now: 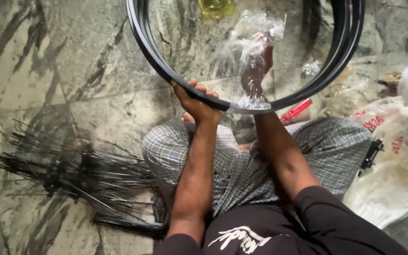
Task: The person sits on the floor and wraps a white protective strip around a bicycle rim. They then use clear plastic tape to secure the strip in place, smoothing it down along the rim's edge.
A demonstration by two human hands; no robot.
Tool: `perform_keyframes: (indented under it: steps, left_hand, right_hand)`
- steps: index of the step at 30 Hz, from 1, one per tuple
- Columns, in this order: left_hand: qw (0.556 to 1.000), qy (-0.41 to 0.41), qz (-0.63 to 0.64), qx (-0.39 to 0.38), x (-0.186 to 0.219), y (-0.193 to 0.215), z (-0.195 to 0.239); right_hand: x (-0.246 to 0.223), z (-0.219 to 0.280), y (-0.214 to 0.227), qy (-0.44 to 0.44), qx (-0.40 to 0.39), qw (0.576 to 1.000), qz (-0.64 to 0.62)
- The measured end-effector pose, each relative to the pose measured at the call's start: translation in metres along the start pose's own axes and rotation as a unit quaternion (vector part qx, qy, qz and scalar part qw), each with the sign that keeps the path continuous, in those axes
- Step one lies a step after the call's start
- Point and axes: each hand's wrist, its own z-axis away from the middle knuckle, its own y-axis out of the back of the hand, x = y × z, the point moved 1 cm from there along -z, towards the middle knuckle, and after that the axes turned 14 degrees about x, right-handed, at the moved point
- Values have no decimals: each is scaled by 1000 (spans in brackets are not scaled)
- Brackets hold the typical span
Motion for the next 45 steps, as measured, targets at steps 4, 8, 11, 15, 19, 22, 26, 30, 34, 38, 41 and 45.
perform_keyframes:
  steps: [4, 8, 11, 15, 19, 22, 26, 30, 34, 38, 41, 45]
  left_hand:
    - [999, 23, 5, 38, -4, 5, -1]
    - [999, -10, -14, 31, -8, 3, -2]
    - [1000, -22, -14, 16, -8, -4, -3]
    - [999, -29, -25, 18, -4, -1, -5]
    - [998, -39, -38, 24, -2, 0, -6]
    - [998, -56, -37, 22, -2, -5, -4]
    - [997, -61, -43, 22, -3, -1, -2]
    - [998, -55, -35, 14, -2, -6, -6]
    - [998, -60, -30, 14, -14, 8, -2]
    - [999, -34, -26, 20, -18, 17, 4]
    - [999, -29, -21, 24, -23, 23, 3]
    - [1000, -20, -2, 15, -26, 39, 0]
  right_hand:
    - [-7, 20, 23, 125, -39, 989, 63]
    - [-14, 47, 47, 148, -52, 987, 34]
    - [-10, 65, 55, -94, 37, 993, -65]
    - [-6, 100, 77, -50, 105, 990, 75]
    - [0, 123, 115, -439, 160, 813, -348]
    - [-7, 123, 139, -390, 193, 893, -119]
    - [-47, 144, 167, -307, 143, 929, -147]
    - [-132, 129, 204, -99, 131, 986, -1]
    - [-196, 20, 230, 111, 3, 985, 129]
    - [-173, -108, 151, -58, -376, 893, 241]
    - [-151, -95, 81, -134, -612, 675, 390]
    - [-132, -46, 45, -149, -725, 532, 412]
